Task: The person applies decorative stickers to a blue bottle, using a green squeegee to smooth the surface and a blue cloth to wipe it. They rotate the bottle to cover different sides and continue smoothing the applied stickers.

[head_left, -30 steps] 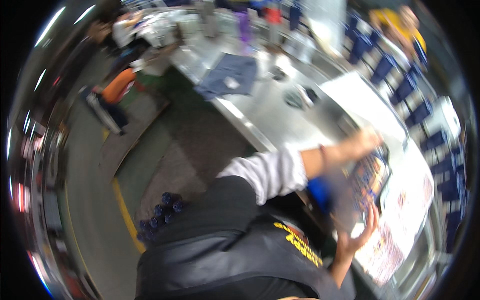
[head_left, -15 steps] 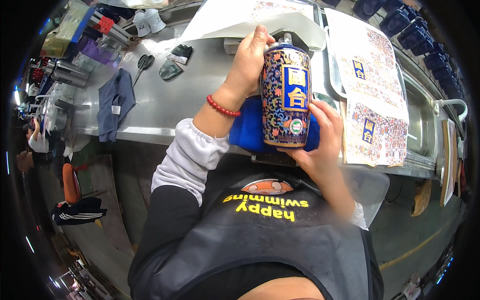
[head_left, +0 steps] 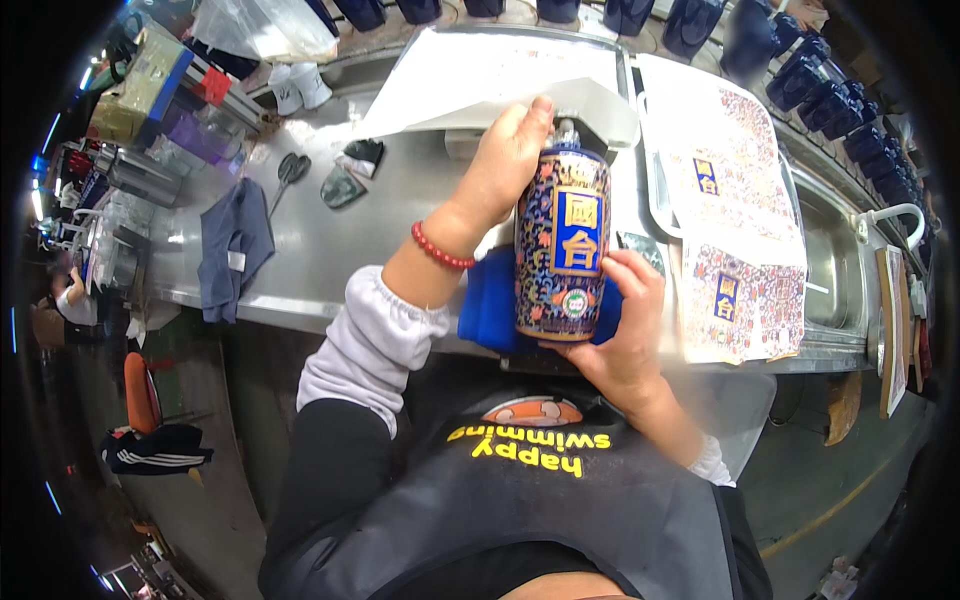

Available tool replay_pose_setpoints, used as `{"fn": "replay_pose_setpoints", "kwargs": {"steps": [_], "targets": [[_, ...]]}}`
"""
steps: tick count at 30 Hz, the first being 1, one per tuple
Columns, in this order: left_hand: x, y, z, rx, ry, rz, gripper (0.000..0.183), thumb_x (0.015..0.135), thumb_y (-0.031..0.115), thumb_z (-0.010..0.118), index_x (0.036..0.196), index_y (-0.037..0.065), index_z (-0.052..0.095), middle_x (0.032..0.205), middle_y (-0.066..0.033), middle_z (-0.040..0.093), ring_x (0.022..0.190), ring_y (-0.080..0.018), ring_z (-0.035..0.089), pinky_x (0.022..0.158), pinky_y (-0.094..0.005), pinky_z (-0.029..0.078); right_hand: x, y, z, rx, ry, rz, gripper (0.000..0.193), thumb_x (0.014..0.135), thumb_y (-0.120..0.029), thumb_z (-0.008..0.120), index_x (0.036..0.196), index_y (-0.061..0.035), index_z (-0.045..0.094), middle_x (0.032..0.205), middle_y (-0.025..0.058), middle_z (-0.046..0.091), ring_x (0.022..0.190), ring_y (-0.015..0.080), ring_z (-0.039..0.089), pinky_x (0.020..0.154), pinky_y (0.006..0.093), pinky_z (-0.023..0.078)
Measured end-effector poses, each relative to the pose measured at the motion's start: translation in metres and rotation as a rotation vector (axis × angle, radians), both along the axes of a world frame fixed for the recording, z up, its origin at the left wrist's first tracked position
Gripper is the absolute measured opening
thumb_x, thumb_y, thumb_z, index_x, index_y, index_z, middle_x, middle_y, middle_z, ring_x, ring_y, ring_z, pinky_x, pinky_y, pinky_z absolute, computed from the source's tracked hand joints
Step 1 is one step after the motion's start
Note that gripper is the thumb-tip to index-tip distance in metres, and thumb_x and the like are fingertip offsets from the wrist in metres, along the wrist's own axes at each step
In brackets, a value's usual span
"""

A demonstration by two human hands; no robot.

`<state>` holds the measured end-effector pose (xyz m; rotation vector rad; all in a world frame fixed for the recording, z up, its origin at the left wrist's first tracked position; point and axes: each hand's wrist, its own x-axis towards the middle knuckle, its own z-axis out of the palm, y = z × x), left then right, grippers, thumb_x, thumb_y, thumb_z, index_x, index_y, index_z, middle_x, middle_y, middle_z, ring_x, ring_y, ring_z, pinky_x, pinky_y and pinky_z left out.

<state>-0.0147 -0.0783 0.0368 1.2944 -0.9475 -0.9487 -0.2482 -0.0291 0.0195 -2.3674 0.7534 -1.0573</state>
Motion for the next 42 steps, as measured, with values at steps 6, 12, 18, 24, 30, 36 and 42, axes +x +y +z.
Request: {"fn": "replay_pose_setpoints", "kwargs": {"steps": [6,12,18,24,30,36,42], "targets": [[0.002,-0.005,0.006,-0.002,-0.130,-0.002,0.059,0.107,0.057,0.047,0.116,0.000,0.060,0.113,-0.0080,0.059,0.100,-0.0138,0.053,0.086,-0.0288,0.047,0.002,-0.001,-0.004,0.007,-0.019,-0.004,0.096,0.059,-0.023,0.100,0.136,-0.0027,0.046,0.134,0.0200,0.050,0.123,0.0365,0.052,0.104,0.0445,0.045],[0.005,-0.005,-0.002,0.089,-0.088,-0.017,0.057,0.106,0.058,0.049,0.116,0.002,0.060,0.114,-0.0085,0.059,0.101,-0.0140,0.054,0.084,-0.0289,0.047,0.001,0.001,-0.005,0.005,-0.009,-0.009,0.095,0.061,-0.024,0.098,0.137,-0.0042,0.046,0.135,0.0198,0.051,0.122,0.0369,0.053,0.103,0.0459,0.044],[0.003,-0.002,0.001,0.109,-0.046,-0.004,0.057,0.106,0.058,0.048,0.114,0.003,0.059,0.115,-0.0101,0.058,0.101,-0.0156,0.053,0.085,-0.0307,0.046,0.002,0.002,-0.005,-0.003,-0.011,-0.008,0.094,0.061,-0.027,0.097,0.137,-0.0049,0.046,0.135,0.0185,0.053,0.120,0.0367,0.054,0.102,0.0472,0.041],[0.001,-0.002,0.002,0.135,-0.018,-0.010,0.057,0.106,0.058,0.048,0.113,0.003,0.059,0.113,-0.0095,0.058,0.102,-0.0150,0.052,0.086,-0.0297,0.047,0.002,0.003,-0.004,0.017,-0.014,-0.013,0.092,0.062,-0.025,0.097,0.136,-0.0037,0.047,0.135,0.0191,0.054,0.119,0.0374,0.055,0.101,0.0475,0.042],[0.003,-0.005,0.001,0.052,-0.012,-0.004,0.055,0.107,0.057,0.049,0.112,0.003,0.060,0.110,-0.0082,0.057,0.100,-0.0140,0.053,0.087,-0.0273,0.046,0.004,-0.003,-0.002,0.007,-0.028,-0.013,0.093,0.060,-0.022,0.098,0.136,-0.0032,0.048,0.135,0.0199,0.053,0.120,0.0378,0.054,0.102,0.0457,0.044],[0.005,-0.007,-0.004,0.033,-0.256,0.079,0.054,0.108,0.053,0.049,0.118,0.001,0.058,0.103,-0.0054,0.060,0.091,-0.0115,0.055,0.080,-0.0244,0.048,0.010,-0.008,-0.010,0.039,-0.012,-0.028,0.096,0.057,-0.020,0.100,0.135,-0.0028,0.047,0.137,0.0199,0.051,0.126,0.0379,0.052,0.107,0.0448,0.043],[-0.018,0.069,-0.020,-0.220,-0.343,0.140,0.067,0.105,0.050,0.055,0.138,-0.008,0.046,0.128,-0.0305,0.061,0.123,-0.0358,0.060,0.104,-0.0420,0.045,-0.022,-0.028,0.004,0.124,0.037,0.216,0.099,0.067,-0.029,0.094,0.147,-0.0025,0.043,0.145,0.0237,0.046,0.132,0.0424,0.049,0.112,0.0470,0.041]]}}
